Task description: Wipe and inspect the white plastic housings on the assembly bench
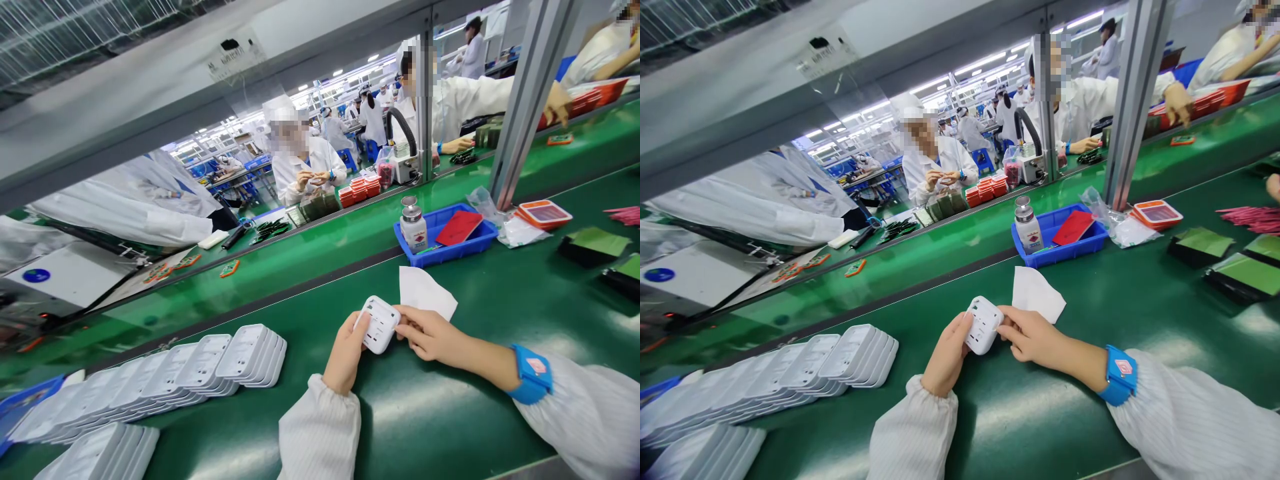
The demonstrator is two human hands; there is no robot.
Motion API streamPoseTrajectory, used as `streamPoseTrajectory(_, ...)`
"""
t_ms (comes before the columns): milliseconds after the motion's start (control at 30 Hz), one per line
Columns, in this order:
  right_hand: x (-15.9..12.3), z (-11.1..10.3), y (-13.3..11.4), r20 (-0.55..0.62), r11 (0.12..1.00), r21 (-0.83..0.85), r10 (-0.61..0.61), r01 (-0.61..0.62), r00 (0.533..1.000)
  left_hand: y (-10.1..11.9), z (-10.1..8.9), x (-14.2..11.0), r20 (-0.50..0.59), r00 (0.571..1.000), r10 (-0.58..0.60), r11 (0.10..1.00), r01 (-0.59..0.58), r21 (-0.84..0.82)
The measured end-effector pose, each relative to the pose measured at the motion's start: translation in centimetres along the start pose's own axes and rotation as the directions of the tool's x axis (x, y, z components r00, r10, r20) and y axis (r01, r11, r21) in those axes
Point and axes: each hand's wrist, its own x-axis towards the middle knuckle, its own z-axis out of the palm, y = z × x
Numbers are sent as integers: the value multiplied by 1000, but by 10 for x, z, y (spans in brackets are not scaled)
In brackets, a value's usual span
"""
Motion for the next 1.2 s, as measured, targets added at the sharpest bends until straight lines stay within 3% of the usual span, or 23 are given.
streamPoseTrajectory(533, -3, 0, -9, 30, 999, 28, 33, -34, 999, 0, -1, 0, -1, 999, 41, 996, -40, 76)
streamPoseTrajectory(1000, 0, 1, 5, 2, 996, 77, 48, -48, 999, -5, -3, 2, 53, 992, 118, 960, -128, 251)
streamPoseTrajectory(1200, 2, -1, 5, -36, 997, -70, -38, 35, 999, -4, -2, 0, 77, 989, 125, 946, -143, 291)
